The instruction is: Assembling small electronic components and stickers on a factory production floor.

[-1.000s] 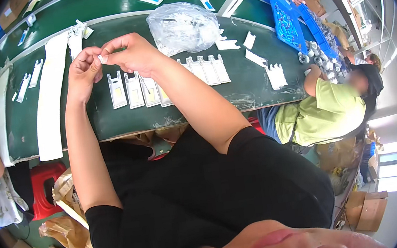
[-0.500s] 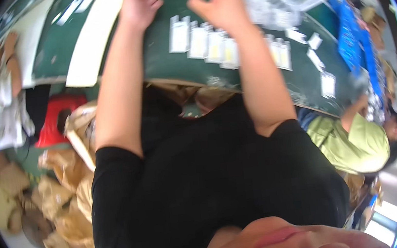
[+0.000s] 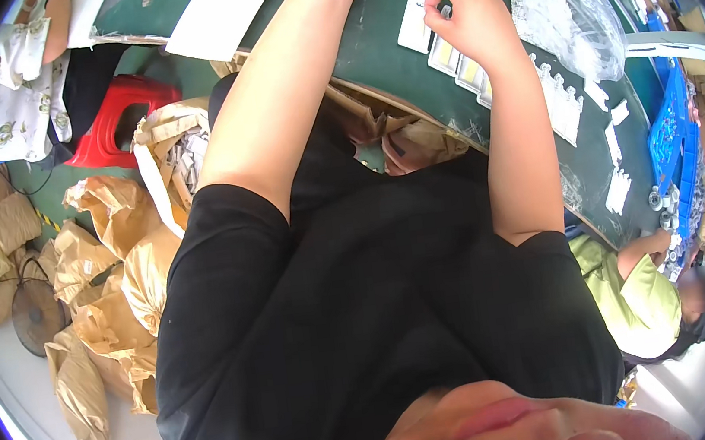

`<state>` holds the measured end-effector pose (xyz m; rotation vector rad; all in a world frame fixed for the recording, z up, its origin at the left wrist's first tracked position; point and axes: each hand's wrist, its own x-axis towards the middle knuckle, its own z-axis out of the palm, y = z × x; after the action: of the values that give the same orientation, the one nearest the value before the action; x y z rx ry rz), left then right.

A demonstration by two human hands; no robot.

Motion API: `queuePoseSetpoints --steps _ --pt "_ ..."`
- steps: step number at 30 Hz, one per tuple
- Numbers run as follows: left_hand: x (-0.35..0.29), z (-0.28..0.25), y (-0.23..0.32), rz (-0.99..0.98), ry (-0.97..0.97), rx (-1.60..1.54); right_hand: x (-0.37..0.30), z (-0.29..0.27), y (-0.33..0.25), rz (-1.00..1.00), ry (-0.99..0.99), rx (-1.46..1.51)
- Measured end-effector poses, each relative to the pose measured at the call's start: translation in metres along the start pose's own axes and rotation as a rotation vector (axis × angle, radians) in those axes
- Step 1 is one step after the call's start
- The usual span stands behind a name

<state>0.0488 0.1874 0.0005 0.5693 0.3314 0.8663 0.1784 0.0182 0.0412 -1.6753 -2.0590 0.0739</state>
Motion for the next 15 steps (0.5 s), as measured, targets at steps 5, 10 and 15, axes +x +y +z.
queuePoseSetpoints --steps 5,10,15 --pt "0.0033 -0.0067 -0.0002 0.010 0.047 0.026 0.0021 0.0081 0.0007 0.014 -0.023 -0.067" --pt "0.0055 -0.0015 -0.0046 -0.026 0.067 0.069 0.0003 0.0085 -0.0006 0.052 -0.011 -0.106" --pt "0.0068 -0.0061 -0.0022 -0.032 0.071 0.073 0.0037 0.0114 -0.0040 0.043 -0.023 -0.165"
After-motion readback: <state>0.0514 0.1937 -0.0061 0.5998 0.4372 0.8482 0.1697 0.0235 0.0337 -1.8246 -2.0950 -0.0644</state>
